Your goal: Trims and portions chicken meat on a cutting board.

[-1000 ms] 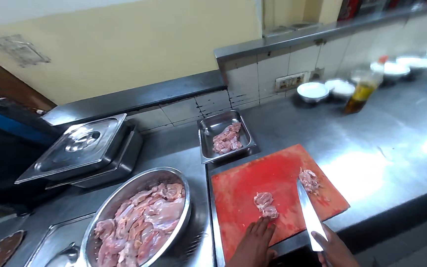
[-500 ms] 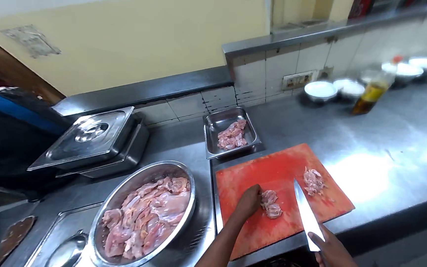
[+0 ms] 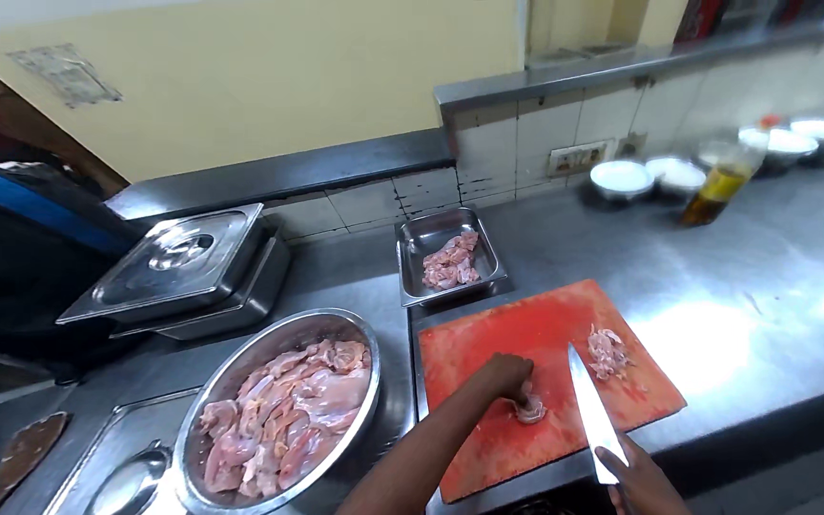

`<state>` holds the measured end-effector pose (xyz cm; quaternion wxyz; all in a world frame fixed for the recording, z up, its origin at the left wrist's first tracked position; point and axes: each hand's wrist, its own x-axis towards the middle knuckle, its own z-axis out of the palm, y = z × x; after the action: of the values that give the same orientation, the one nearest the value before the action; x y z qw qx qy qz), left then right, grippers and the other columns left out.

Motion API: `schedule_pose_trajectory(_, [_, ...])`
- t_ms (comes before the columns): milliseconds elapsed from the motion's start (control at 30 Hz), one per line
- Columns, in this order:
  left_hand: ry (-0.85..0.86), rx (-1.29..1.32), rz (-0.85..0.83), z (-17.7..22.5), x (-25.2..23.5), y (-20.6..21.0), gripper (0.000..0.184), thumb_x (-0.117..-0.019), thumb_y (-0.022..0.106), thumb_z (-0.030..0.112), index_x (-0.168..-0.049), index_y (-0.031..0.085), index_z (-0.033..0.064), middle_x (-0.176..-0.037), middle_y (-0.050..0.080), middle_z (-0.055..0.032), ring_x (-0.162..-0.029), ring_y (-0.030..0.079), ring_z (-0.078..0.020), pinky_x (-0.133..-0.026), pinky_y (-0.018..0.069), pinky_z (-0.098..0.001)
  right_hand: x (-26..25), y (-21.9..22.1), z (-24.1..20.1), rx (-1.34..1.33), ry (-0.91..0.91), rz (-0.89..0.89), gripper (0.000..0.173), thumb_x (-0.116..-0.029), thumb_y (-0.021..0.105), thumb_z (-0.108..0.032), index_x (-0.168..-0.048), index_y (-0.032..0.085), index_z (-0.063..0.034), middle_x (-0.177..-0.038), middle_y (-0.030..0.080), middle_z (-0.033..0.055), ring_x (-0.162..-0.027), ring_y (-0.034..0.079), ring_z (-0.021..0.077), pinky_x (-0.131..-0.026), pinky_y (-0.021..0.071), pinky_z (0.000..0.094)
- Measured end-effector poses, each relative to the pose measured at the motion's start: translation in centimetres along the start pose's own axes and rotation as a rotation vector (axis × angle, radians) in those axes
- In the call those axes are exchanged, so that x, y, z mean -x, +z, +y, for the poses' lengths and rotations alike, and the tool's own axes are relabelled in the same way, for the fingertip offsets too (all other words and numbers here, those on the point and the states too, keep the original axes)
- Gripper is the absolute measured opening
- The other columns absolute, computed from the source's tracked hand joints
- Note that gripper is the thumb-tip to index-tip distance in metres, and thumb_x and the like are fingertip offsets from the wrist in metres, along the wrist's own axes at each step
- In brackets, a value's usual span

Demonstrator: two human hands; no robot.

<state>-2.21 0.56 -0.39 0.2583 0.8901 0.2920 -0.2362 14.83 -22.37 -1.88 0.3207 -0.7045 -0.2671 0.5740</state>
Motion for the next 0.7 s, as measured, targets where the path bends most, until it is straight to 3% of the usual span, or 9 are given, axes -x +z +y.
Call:
schedule_pose_trajectory(133, [0.157, -0.114, -0.144, 0.5, -0.1, 0.1, 0.044, -0.0917, 0.078, 0.028, -0.114, 0.068, -0.0094, -0.124, 0.062, -0.0313, -0.120, 0.058, -0.0488, -0.099, 0.0457, -0.0678, 0.2, -0.4, 0.9, -0.016, -0.017, 0.020, 0.051, -0.1079, 0.053, -0.022, -0.153, 0.034, -0.0069, -0.082, 0.061, 0.0089, -0.053, 0.059, 0.0148, -0.052, 0.0557, 0.0319])
schedule_pose_trajectory(200, [0.233, -0.091, -0.128, 0.8, 0.3, 0.2, 0.038, -0.0937, 0.075, 0.023, -0.112, 0.067, -0.0099, -0.121, 0.062, -0.0307, -0.116, 0.060, -0.0479, -0.098, 0.0465, -0.0658, 0.2, -0.6, 1.4, -0.027, -0.015, 0.047, 0.041, -0.1077, 0.053, -0.021, -0.144, 0.041, -0.0058, -0.077, 0.061, 0.0077, -0.052, 0.059, 0.0146, -0.051, 0.0553, 0.0315])
schedule_pose_trajectory(267, [0.242, -0.019, -0.091, 1.1, 0.8, 0.4, 0.037, -0.0924, 0.074, 0.017, -0.118, 0.063, -0.0058, -0.113, 0.066, -0.0278, -0.108, 0.064, -0.0459, -0.093, 0.0489, -0.0664, 0.1, -0.8, 1.8, -0.035, -0.005, 0.061, 0.033, -0.1077, 0.053, -0.021, -0.136, 0.045, -0.0051, -0.075, 0.060, 0.0075, -0.052, 0.059, 0.0150, -0.052, 0.0555, 0.0317])
schedule_pose_trajectory(333, [0.172, 0.026, -0.112, 1.7, 1.2, 0.4, 0.054, -0.0911, 0.077, 0.015, -0.138, 0.054, 0.0025, -0.117, 0.067, -0.0278, -0.110, 0.065, -0.0476, -0.093, 0.0495, -0.0687, -0.1, -0.9, 1.9, -0.043, 0.002, 0.063, 0.031, -0.1079, 0.053, -0.021, -0.134, 0.046, -0.0051, -0.074, 0.060, 0.0077, -0.051, 0.059, 0.0151, -0.051, 0.0556, 0.0315])
schedule_pose_trajectory(400, [0.107, 0.043, -0.153, 2.2, 1.2, 0.4, 0.060, -0.0909, 0.078, 0.014, -0.143, 0.050, 0.0035, -0.123, 0.065, -0.0296, -0.115, 0.063, -0.0494, -0.096, 0.0484, -0.0698, -0.1, -0.7, 1.6, -0.041, 0.010, 0.055, 0.032, -0.1080, 0.053, -0.021, -0.135, 0.045, -0.0054, -0.075, 0.060, 0.0080, -0.052, 0.060, 0.0153, -0.051, 0.0556, 0.0314])
schedule_pose_trajectory(467, [0.128, 0.019, -0.175, 2.4, 1.1, 0.4, 0.043, -0.0946, 0.074, 0.017, -0.129, 0.060, -0.0054, -0.117, 0.066, -0.0304, -0.112, 0.063, -0.0486, -0.094, 0.0479, -0.0690, -0.1, -0.4, 1.4, -0.033, 0.006, 0.043, 0.037, -0.1081, 0.053, -0.021, -0.140, 0.043, -0.0053, -0.078, 0.060, 0.0081, -0.052, 0.059, 0.0149, -0.052, 0.0554, 0.0316])
schedule_pose_trajectory(533, [0.164, 0.021, -0.182, 2.4, 1.3, 0.3, 0.033, -0.0985, 0.069, 0.021, -0.115, 0.066, -0.0077, -0.109, 0.068, -0.0295, -0.106, 0.065, -0.0467, -0.091, 0.0485, -0.0683, 0.0, -0.2, 1.4, -0.023, -0.008, 0.026, 0.044, -0.1078, 0.053, -0.020, -0.146, 0.039, -0.0050, -0.080, 0.061, 0.0089, -0.053, 0.059, 0.0153, -0.053, 0.0555, 0.0327])
schedule_pose_trajectory(600, [0.199, 0.157, -0.104, 2.0, 2.2, -0.5, 0.033, -0.1027, 0.063, 0.023, -0.116, 0.067, -0.0069, -0.110, 0.068, -0.0282, -0.105, 0.066, -0.0433, -0.094, 0.0484, -0.0652, 0.0, -0.1, 1.6, -0.031, -0.020, 0.018, 0.044, -0.1072, 0.053, -0.020, -0.146, 0.039, -0.0048, -0.079, 0.061, 0.0089, -0.053, 0.059, 0.0154, -0.052, 0.0553, 0.0327])
schedule_pose_trajectory(700, [0.148, 0.559, 0.181, 1.2, 4.2, -1.0, 0.034, -0.1038, 0.059, 0.023, -0.126, 0.063, -0.0033, -0.118, 0.067, -0.0226, -0.108, 0.066, -0.0318, -0.099, 0.0518, -0.0514, -0.1, -0.3, 1.8, -0.054, -0.017, 0.029, 0.040, -0.1071, 0.054, -0.020, -0.143, 0.042, -0.0053, -0.077, 0.060, 0.0082, -0.052, 0.059, 0.0154, -0.051, 0.0549, 0.0321])
